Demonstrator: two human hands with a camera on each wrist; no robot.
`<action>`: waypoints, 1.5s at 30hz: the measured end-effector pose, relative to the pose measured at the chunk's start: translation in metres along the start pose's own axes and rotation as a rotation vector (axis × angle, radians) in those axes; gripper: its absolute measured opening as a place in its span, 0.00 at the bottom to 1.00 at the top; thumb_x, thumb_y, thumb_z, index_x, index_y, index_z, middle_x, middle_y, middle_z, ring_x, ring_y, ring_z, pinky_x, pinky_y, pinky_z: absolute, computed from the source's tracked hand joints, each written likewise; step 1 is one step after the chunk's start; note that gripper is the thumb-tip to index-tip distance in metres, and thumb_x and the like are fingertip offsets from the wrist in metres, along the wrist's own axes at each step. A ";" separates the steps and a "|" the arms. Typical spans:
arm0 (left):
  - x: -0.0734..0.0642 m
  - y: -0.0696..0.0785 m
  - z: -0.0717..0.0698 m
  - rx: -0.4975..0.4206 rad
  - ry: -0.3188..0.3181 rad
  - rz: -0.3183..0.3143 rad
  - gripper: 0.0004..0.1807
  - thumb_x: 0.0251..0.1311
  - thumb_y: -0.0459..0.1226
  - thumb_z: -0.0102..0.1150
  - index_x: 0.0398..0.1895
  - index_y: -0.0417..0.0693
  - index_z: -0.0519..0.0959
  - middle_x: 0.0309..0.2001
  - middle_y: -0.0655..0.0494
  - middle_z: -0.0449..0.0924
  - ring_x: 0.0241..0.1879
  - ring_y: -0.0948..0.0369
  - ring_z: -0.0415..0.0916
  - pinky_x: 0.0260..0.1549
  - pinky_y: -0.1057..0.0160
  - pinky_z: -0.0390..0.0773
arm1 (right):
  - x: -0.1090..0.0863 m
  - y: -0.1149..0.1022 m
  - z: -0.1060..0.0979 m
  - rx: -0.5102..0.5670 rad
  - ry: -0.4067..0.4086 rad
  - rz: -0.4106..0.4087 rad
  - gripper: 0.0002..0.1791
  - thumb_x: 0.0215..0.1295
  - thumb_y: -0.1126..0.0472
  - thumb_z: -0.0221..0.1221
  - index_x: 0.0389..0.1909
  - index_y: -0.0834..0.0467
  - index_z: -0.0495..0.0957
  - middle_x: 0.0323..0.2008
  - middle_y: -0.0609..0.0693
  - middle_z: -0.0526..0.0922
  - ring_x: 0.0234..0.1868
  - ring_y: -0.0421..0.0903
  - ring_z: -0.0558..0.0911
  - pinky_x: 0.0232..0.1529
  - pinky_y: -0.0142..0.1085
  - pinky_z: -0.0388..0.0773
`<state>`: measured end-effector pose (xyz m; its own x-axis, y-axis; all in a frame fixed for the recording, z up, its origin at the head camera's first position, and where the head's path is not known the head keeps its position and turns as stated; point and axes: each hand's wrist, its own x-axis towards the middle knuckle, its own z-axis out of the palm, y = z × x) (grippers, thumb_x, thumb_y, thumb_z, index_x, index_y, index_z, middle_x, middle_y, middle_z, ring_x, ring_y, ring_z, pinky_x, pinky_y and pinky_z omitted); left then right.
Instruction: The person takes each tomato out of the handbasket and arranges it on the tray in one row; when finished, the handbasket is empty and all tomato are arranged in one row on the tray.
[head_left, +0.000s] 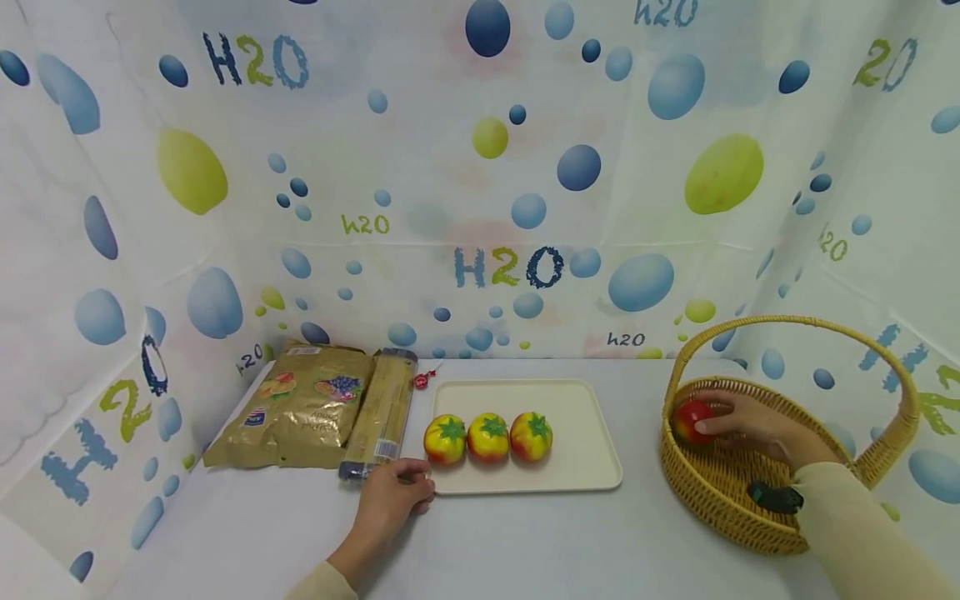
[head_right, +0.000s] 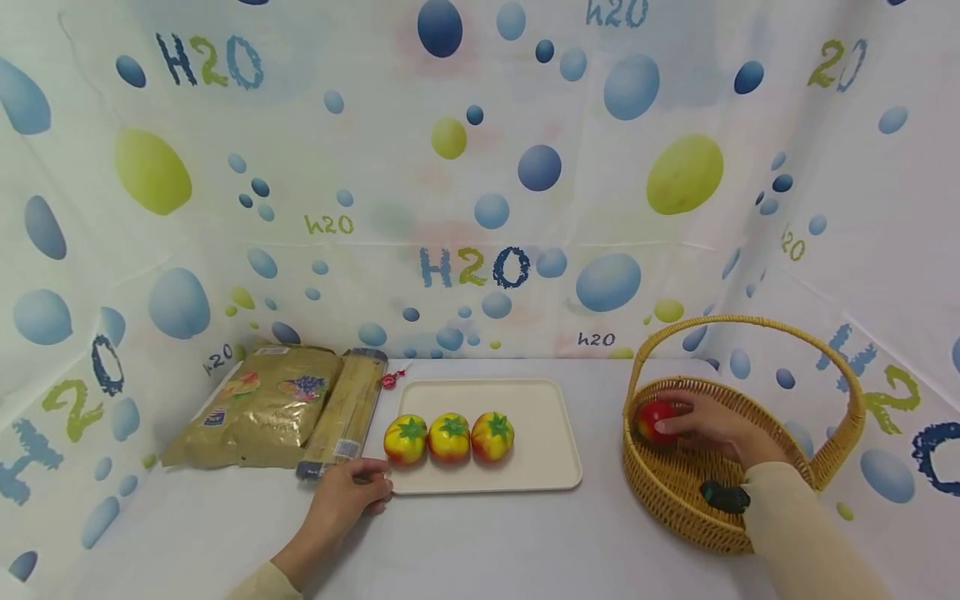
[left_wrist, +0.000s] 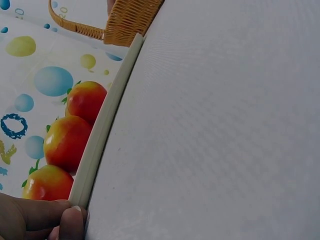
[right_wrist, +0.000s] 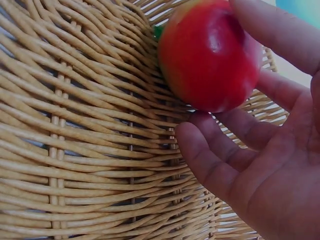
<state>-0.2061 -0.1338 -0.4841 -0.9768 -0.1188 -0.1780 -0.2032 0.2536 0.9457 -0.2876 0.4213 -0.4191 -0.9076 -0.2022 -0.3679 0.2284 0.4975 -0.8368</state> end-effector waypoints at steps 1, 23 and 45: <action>0.000 0.000 0.000 0.002 -0.001 -0.001 0.13 0.56 0.24 0.68 0.46 0.34 0.83 0.34 0.49 0.78 0.29 0.60 0.77 0.27 0.67 0.86 | 0.000 0.000 0.000 -0.001 0.001 0.002 0.43 0.70 0.54 0.64 0.77 0.63 0.54 0.70 0.68 0.63 0.62 0.56 0.74 0.59 0.49 0.82; 0.000 -0.002 0.004 0.007 0.003 -0.005 0.13 0.55 0.24 0.68 0.45 0.35 0.84 0.34 0.49 0.77 0.29 0.60 0.77 0.27 0.66 0.86 | -0.011 0.002 -0.012 0.065 0.041 -0.084 0.35 0.74 0.54 0.60 0.74 0.62 0.57 0.56 0.46 0.77 0.54 0.48 0.80 0.56 0.45 0.84; -0.001 0.000 0.000 -0.005 -0.002 -0.007 0.13 0.56 0.24 0.68 0.46 0.34 0.83 0.35 0.49 0.77 0.29 0.60 0.77 0.27 0.66 0.86 | -0.049 -0.019 -0.014 0.151 0.065 -0.262 0.23 0.78 0.60 0.52 0.68 0.41 0.61 0.56 0.36 0.79 0.53 0.40 0.83 0.54 0.36 0.84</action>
<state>-0.2051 -0.1338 -0.4841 -0.9755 -0.1190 -0.1851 -0.2098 0.2483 0.9457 -0.2523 0.4334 -0.3790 -0.9620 -0.2502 -0.1094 0.0293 0.3041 -0.9522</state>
